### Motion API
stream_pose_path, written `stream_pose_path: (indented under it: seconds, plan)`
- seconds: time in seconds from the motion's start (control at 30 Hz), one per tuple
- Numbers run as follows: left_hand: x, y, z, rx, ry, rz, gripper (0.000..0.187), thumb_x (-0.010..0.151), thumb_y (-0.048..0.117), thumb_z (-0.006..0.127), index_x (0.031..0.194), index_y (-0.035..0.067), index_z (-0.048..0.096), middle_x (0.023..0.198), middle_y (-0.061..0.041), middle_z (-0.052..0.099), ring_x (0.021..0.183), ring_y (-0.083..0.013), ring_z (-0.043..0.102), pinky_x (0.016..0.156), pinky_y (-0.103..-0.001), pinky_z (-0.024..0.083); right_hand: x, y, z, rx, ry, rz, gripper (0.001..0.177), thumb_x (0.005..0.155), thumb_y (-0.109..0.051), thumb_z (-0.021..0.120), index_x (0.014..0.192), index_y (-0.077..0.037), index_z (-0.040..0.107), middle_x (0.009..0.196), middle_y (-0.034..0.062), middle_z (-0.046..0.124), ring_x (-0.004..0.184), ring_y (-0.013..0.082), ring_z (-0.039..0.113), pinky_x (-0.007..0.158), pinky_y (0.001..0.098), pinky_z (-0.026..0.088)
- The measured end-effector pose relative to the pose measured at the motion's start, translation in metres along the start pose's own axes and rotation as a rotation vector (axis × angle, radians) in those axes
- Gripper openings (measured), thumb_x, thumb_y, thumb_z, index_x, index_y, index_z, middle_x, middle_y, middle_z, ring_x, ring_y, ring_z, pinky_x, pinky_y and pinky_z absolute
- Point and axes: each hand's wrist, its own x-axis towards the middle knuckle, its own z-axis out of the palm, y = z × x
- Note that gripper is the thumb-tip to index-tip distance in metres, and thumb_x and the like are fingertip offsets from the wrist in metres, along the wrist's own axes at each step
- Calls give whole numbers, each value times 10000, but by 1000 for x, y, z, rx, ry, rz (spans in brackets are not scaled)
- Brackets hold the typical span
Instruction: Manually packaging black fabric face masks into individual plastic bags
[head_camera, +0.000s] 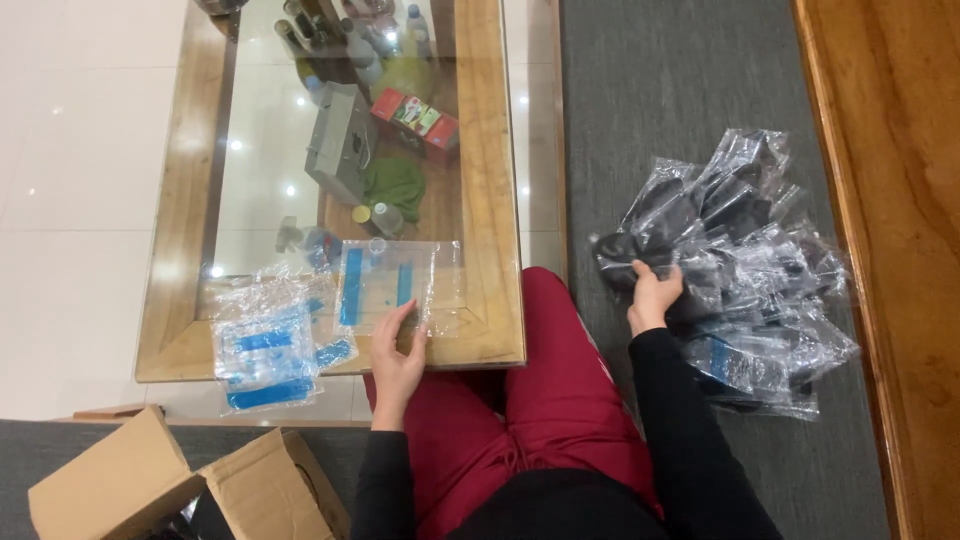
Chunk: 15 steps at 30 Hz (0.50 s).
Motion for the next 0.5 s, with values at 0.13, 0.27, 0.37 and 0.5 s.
stream_pose_path:
  seconds: [0.13,0.27,0.37,0.5]
  plan:
    - [2,4,-1,-20,14,18,441,850,42,752,1273,157,706,1140,-76,718,1077,-295,675,1017,-438,480,8,-18,-1,17,76,-23,525,640,3,889,1086,-113,637,942,22,605,842,156,591,779,322,504]
    - [1,-1,1,2,35,27,434,840,57,765,1259,162,715,1124,-66,728,1073,-286,678,1009,-423,489,33,4,-10,-71,95,-154,650,680,-16,922,1222,-97,573,1030,98,596,940,217,613,865,372,502]
    - [1,-9,3,2,55,23,438,829,62,776,1252,162,724,1120,-66,735,1068,-288,683,1005,-426,493,17,-20,-16,-165,32,-263,814,738,-26,941,1381,-92,447,1143,170,539,1070,283,605,981,438,479]
    - [1,-11,4,-11,72,96,434,812,55,783,1235,133,731,1096,-95,740,1057,-321,689,983,-444,509,0,-49,-38,-272,39,-639,929,684,95,893,1429,16,344,1147,290,412,1044,476,553,827,483,566]
